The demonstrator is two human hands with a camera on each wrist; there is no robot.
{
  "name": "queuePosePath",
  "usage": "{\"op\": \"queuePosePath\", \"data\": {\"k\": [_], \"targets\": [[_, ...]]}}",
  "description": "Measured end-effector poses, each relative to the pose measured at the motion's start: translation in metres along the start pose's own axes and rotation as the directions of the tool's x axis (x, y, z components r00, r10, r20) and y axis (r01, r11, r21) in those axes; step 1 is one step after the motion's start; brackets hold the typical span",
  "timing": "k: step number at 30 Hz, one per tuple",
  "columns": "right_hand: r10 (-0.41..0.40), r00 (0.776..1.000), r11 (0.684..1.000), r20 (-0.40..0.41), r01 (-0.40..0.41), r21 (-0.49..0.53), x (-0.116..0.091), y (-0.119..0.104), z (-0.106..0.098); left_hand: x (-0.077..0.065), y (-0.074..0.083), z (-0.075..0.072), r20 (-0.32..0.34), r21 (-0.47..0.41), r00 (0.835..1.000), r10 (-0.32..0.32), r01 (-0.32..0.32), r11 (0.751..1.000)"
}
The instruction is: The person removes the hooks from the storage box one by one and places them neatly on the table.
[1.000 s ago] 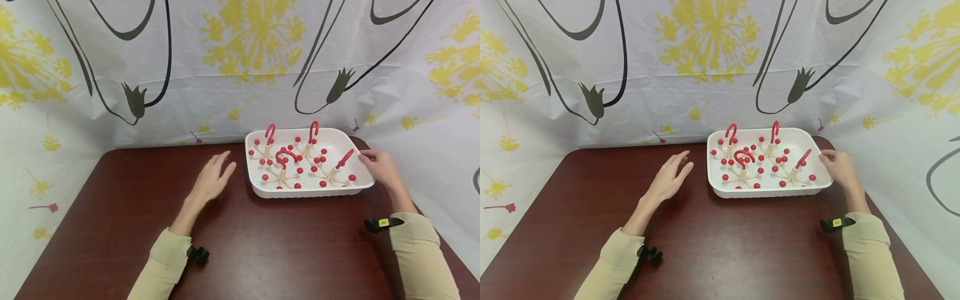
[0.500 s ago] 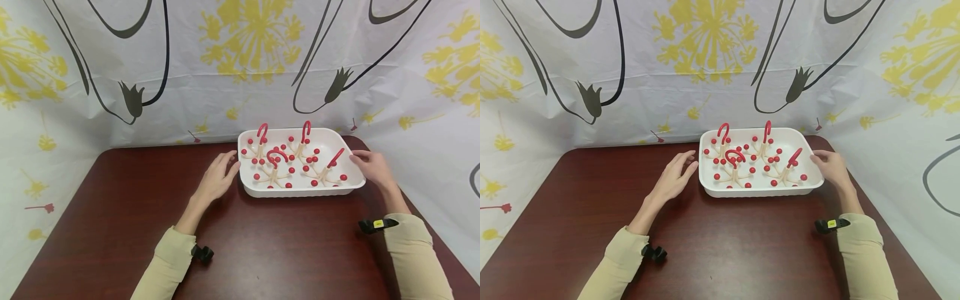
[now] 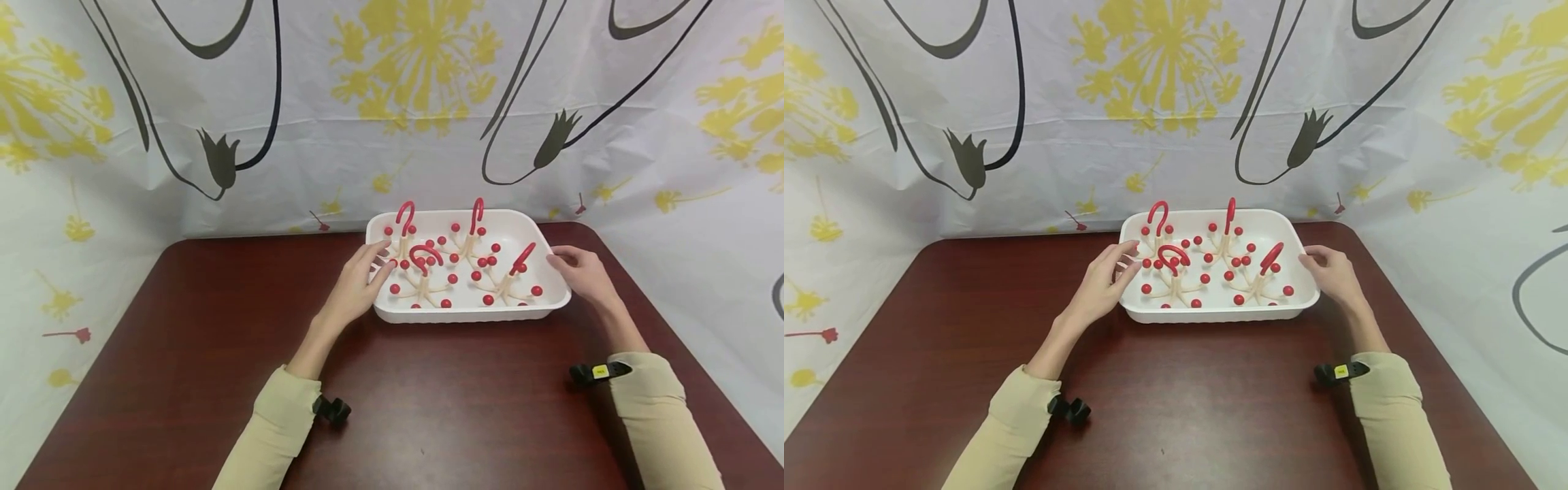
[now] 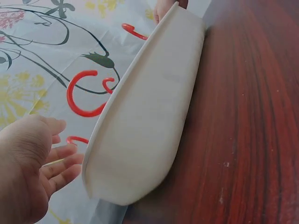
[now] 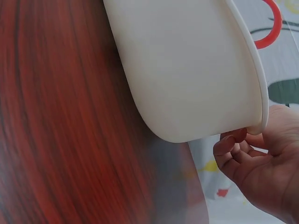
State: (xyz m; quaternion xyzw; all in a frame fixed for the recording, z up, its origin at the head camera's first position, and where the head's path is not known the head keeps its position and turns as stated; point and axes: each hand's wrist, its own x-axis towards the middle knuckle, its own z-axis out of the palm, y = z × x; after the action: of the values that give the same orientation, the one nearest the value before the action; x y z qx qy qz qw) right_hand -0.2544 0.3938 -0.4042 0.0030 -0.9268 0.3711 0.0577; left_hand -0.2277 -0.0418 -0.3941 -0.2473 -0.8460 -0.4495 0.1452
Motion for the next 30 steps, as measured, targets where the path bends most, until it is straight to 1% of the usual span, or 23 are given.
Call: {"op": "queuePosePath", "data": {"k": [6, 9, 16, 20, 22, 25, 30], "targets": [[-0.02, 1.0, 0.999, 0.024, 0.018, 0.043, 0.0, -0.013, 0.016, 0.002, -0.001, -0.001, -0.026, -0.028, 0.999, 0.034, -0.034, 0.999], [-0.024, 0.999, 0.997, 0.033, 0.021, 0.08, 0.001, -0.02, 0.023, 0.004, -0.001, -0.003, -0.049, -0.036, 0.998, 0.031, -0.033, 0.999], [-0.043, 0.997, 0.984, 0.058, 0.032, 0.178, 0.002, -0.034, 0.04, 0.005, -0.004, -0.008, -0.105, -0.022, 0.994, -0.032, 0.03, 0.999], [-0.054, 0.996, 0.969, 0.067, 0.036, 0.245, 0.002, -0.041, 0.048, 0.004, -0.005, -0.012, -0.126, -0.005, 0.991, -0.052, 0.052, 0.999], [-0.049, 0.996, 0.961, 0.073, 0.027, 0.276, 0.003, -0.043, 0.052, 0.004, -0.006, -0.014, -0.132, 0.009, 0.99, -0.057, 0.058, 0.998], [-0.032, 0.996, 0.955, 0.081, 0.007, 0.295, 0.004, -0.045, 0.055, 0.003, -0.007, -0.017, -0.14, 0.022, 0.988, -0.058, 0.062, 0.998], [0.002, 0.994, 0.945, 0.111, -0.038, 0.324, 0.006, -0.046, 0.059, 0.002, -0.008, -0.022, -0.15, 0.028, 0.988, -0.041, 0.046, 0.999]]}}
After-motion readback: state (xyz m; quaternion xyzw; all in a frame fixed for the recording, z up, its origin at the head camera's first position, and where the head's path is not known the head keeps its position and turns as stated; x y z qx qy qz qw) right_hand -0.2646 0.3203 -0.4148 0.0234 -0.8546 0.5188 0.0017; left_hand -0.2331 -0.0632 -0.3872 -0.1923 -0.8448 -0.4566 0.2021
